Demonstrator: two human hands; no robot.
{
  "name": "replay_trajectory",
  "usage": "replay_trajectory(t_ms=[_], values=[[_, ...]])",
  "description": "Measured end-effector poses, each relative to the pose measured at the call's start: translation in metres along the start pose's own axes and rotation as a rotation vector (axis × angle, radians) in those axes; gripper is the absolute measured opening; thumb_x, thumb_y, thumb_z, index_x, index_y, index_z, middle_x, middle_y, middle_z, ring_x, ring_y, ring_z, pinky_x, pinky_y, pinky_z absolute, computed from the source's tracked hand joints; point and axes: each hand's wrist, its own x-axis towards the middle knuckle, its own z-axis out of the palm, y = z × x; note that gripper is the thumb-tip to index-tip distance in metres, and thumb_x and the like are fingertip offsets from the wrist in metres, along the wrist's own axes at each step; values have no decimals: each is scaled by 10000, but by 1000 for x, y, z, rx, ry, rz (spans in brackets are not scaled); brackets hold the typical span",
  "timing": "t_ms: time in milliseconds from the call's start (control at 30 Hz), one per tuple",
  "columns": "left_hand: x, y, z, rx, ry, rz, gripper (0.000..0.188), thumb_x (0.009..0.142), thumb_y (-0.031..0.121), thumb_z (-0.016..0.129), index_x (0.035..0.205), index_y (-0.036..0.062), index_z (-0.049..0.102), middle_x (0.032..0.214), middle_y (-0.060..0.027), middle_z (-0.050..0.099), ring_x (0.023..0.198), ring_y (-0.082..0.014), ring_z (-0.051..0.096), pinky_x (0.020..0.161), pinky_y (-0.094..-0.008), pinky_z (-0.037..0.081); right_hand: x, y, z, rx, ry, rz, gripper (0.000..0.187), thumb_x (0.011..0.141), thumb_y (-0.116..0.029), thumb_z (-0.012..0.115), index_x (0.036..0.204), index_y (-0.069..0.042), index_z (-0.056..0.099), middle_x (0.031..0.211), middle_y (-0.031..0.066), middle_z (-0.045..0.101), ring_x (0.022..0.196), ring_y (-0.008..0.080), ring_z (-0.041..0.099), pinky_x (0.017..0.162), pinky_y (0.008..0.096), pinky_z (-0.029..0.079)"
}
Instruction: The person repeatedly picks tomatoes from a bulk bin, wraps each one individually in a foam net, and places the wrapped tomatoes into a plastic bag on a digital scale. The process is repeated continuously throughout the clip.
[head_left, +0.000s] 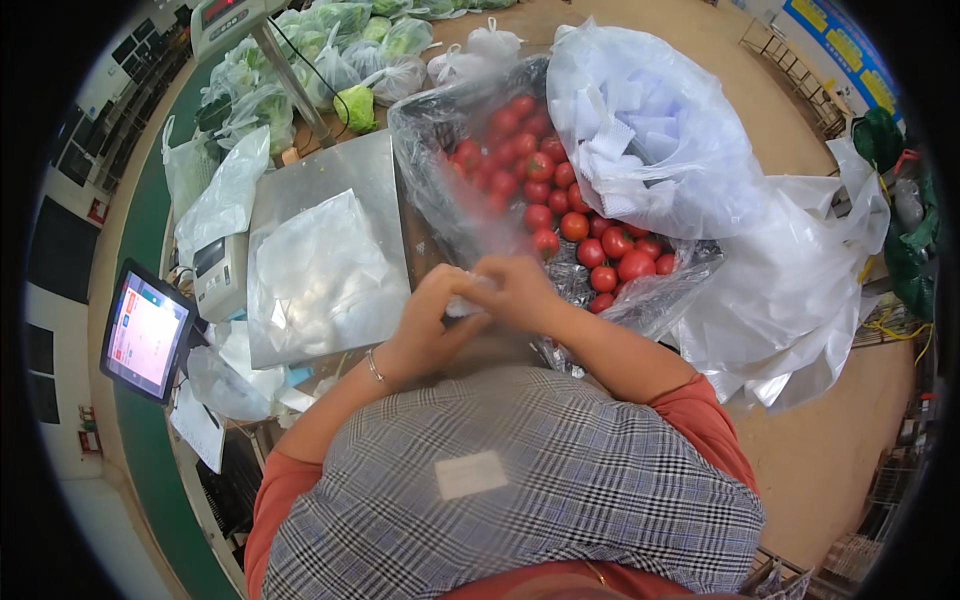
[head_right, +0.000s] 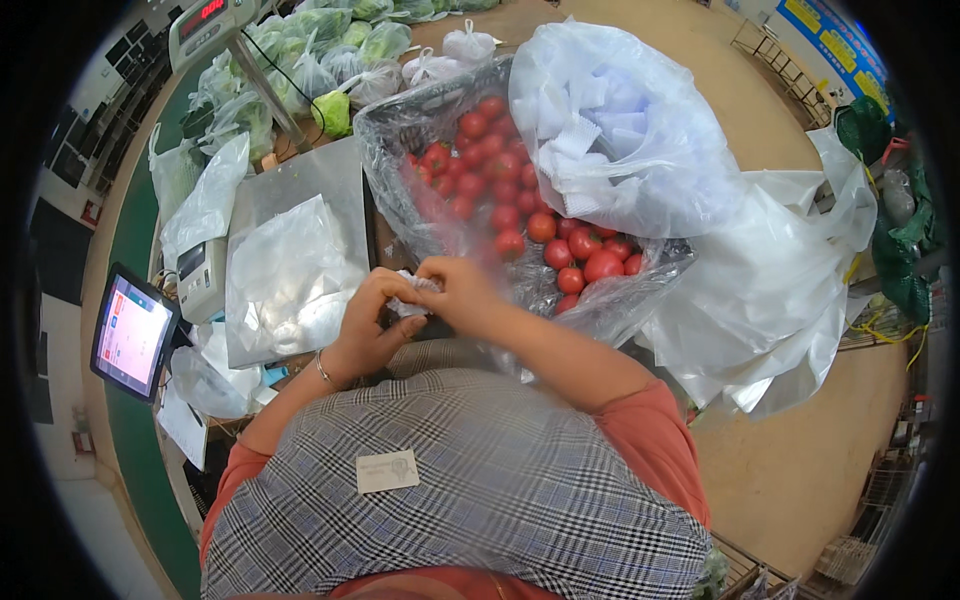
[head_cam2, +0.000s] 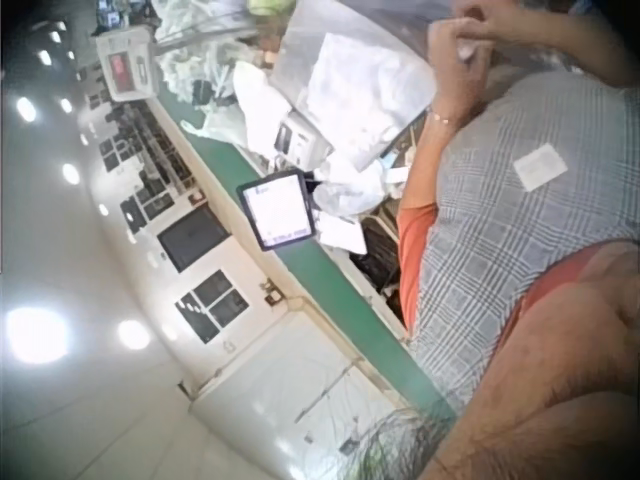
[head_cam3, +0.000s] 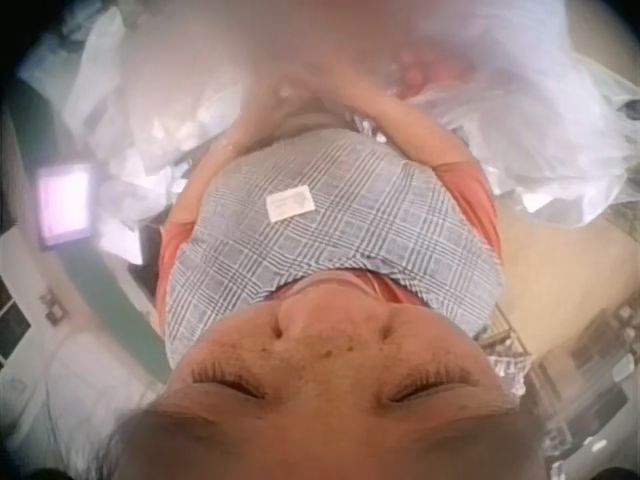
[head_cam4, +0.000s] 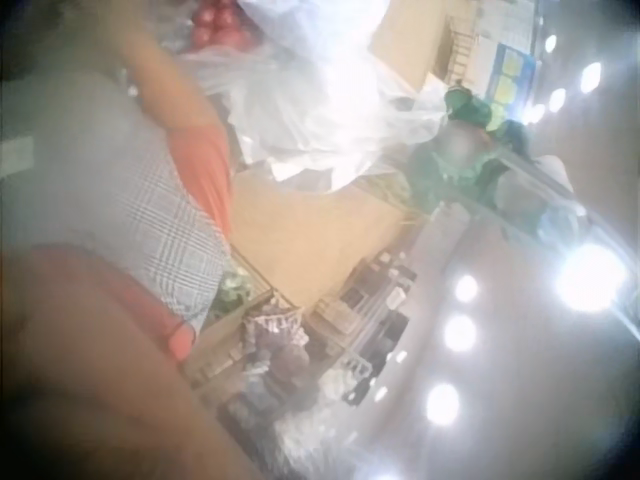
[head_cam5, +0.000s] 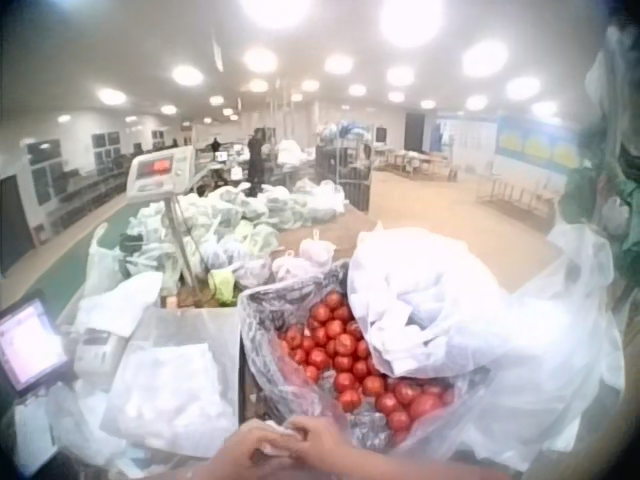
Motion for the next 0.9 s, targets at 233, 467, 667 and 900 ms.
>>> replay_trajectory(t_ms=[233, 467, 667, 900], values=[[-11, -16, 3, 481, -129, -222, 281, 811, 126, 712, 1033, 4, 590, 912, -95, 626, 840, -244, 616, 777, -333, 492, 10, -14, -9, 148, -22, -124, 178, 802, -209, 706, 865, -49, 663, 721, 92, 634, 646, 148, 598, 599, 321, 478], [-37, -34, -3, -608, 61, -724, 330, 932, 175, 567, 1208, -5, 593, 1066, -69, 669, 924, -186, 623, 810, -322, 491, 85, 171, -65, -956, -379, 59, 245, 818, -264, 615, 987, -91, 657, 895, 175, 674, 826, 369, 660, 702, 468, 522], [-37, -26, -14, -1260, 263, -652, 486, 1014, 295, 424, 1381, -23, 402, 1375, -129, 496, 1246, -242, 497, 1072, -396, 376, 79, 187, -44, -1021, -340, 276, 362, 793, -303, 638, 1090, -96, 614, 1135, 191, 622, 987, 374, 638, 821, 451, 512], [-52, -34, -21, -1212, 150, -648, 688, 985, 509, 422, 1459, 27, 293, 1430, -94, 449, 1289, -225, 469, 1055, -394, 410, 70, -9, -61, -39, 110, -383, 495, 682, -168, 796, 1139, -87, 625, 1097, 134, 625, 1007, 312, 599, 891, 421, 462]])
